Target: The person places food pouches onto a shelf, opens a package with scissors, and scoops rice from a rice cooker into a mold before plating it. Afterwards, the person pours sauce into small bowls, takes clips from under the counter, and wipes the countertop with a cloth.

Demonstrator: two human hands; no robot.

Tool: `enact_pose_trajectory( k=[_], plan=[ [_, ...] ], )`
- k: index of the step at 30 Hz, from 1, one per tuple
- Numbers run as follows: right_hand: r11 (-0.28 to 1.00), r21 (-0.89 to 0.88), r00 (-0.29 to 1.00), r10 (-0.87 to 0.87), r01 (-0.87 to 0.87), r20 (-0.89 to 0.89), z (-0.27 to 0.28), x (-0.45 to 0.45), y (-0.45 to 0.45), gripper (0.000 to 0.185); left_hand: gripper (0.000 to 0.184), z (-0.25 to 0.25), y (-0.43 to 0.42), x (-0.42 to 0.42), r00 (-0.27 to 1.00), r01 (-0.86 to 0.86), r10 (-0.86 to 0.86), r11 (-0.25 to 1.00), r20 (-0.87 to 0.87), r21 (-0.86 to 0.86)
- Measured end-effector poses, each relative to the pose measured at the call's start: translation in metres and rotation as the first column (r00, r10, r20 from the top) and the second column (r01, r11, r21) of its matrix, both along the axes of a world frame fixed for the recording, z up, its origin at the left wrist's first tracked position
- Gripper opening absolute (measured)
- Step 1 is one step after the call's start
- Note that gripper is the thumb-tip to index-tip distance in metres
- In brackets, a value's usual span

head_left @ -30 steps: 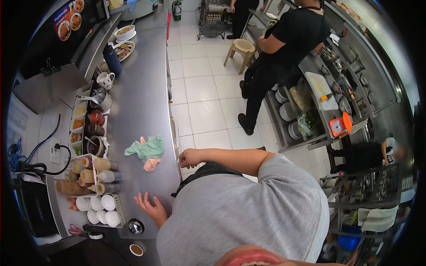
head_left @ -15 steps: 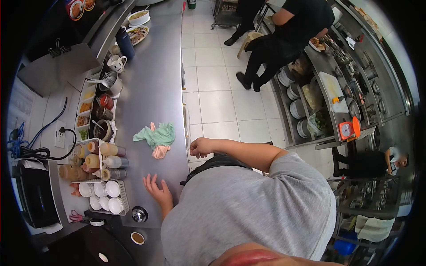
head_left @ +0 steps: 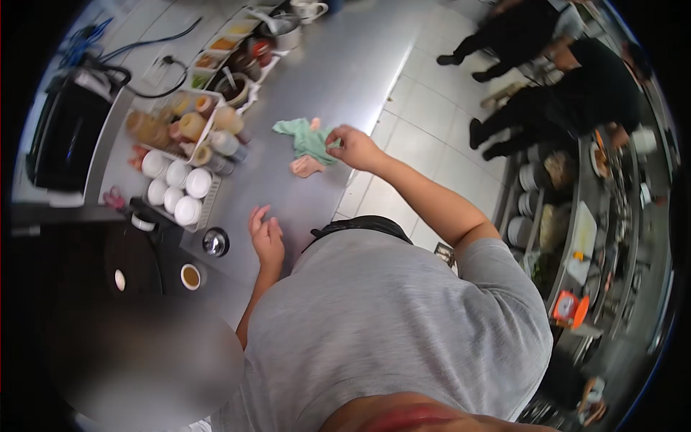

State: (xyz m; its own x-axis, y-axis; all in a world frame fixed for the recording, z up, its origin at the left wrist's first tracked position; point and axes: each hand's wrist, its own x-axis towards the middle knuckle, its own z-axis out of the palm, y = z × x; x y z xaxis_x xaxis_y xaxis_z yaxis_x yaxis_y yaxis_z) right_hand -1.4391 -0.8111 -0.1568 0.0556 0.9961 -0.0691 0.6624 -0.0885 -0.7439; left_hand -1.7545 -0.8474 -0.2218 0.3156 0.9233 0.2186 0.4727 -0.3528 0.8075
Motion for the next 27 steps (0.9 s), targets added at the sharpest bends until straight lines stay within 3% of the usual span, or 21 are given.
enact_pose_trajectory(
  k=[2, 5, 8, 10, 12, 15, 16, 19, 21, 23, 24, 25, 26, 27],
  plan=[
    [0.964, 0.230, 0.988, 0.107, -0.131, 0.113, 0.006, -0.005, 0.026, 0.031, 0.030, 0.002, -0.011, 0.001, 0.996, -0.070, 0.072, 0.997, 0.048, -0.025],
    [0.796, 0.504, 0.917, 0.152, -0.335, 0.368, -0.027, -0.016, 0.057, 0.040, 0.029, 0.010, -0.021, 0.002, 0.988, -0.152, 0.154, 0.987, 0.026, -0.053],
    [0.850, 0.258, 0.801, 0.271, -0.460, 0.534, -0.064, -0.055, 0.037, 0.055, 0.028, 0.013, -0.038, 0.001, 0.966, -0.257, 0.257, 0.963, -0.005, -0.082],
    [0.676, 0.208, 0.700, 0.626, -0.707, 0.343, -0.073, -0.084, 0.023, 0.060, 0.026, 0.014, -0.042, 0.002, 0.944, -0.328, 0.329, 0.939, -0.004, -0.100],
    [0.401, 0.363, 0.531, 0.738, -0.841, 0.416, -0.093, -0.113, -0.001, 0.061, 0.023, 0.012, -0.051, 0.008, 0.919, -0.390, 0.394, 0.910, -0.003, -0.141],
    [0.341, 0.479, 0.485, 0.847, -0.809, 0.216, -0.106, -0.102, 0.020, 0.060, 0.020, 0.007, -0.046, 0.027, 0.922, -0.385, 0.387, 0.908, -0.024, -0.167],
    [0.348, 0.444, 0.515, 0.786, -0.825, 0.342, -0.109, -0.093, 0.041, 0.059, 0.019, 0.005, -0.041, 0.036, 0.921, -0.388, 0.387, 0.908, -0.038, -0.157],
    [0.625, 0.355, 0.719, 0.604, -0.695, 0.345, -0.113, -0.038, 0.118, 0.059, 0.019, 0.008, -0.023, 0.072, 0.921, -0.389, 0.379, 0.912, -0.094, -0.132],
    [0.700, 0.362, 0.787, 0.524, -0.616, 0.325, -0.105, 0.033, 0.175, 0.053, 0.022, 0.008, -0.001, 0.101, 0.922, -0.379, 0.365, 0.920, -0.131, -0.104],
    [0.898, 0.220, 0.924, 0.367, -0.382, 0.105, -0.075, 0.130, 0.221, 0.046, 0.018, 0.011, 0.018, 0.131, 0.919, -0.375, 0.352, 0.920, -0.176, -0.115],
    [0.872, 0.446, 0.977, 0.142, -0.200, 0.162, -0.115, 0.191, 0.252, 0.040, 0.016, 0.013, 0.030, 0.148, 0.915, -0.378, 0.351, 0.918, -0.199, -0.120],
    [0.838, 0.511, 0.972, 0.093, -0.193, 0.214, -0.130, 0.266, 0.276, 0.039, 0.016, 0.016, 0.038, 0.165, 0.910, -0.398, 0.371, 0.905, -0.185, -0.147],
    [0.758, 0.633, 0.933, -0.097, -0.156, 0.347, -0.136, 0.332, 0.287, 0.038, 0.016, 0.021, 0.045, 0.183, 0.905, -0.416, 0.387, 0.892, -0.176, -0.175],
    [0.825, 0.517, 0.897, -0.384, 0.227, 0.219, -0.115, 0.379, 0.289, 0.033, 0.015, 0.025, 0.051, 0.199, 0.901, -0.429, 0.401, 0.880, -0.165, -0.202]
  ],
)
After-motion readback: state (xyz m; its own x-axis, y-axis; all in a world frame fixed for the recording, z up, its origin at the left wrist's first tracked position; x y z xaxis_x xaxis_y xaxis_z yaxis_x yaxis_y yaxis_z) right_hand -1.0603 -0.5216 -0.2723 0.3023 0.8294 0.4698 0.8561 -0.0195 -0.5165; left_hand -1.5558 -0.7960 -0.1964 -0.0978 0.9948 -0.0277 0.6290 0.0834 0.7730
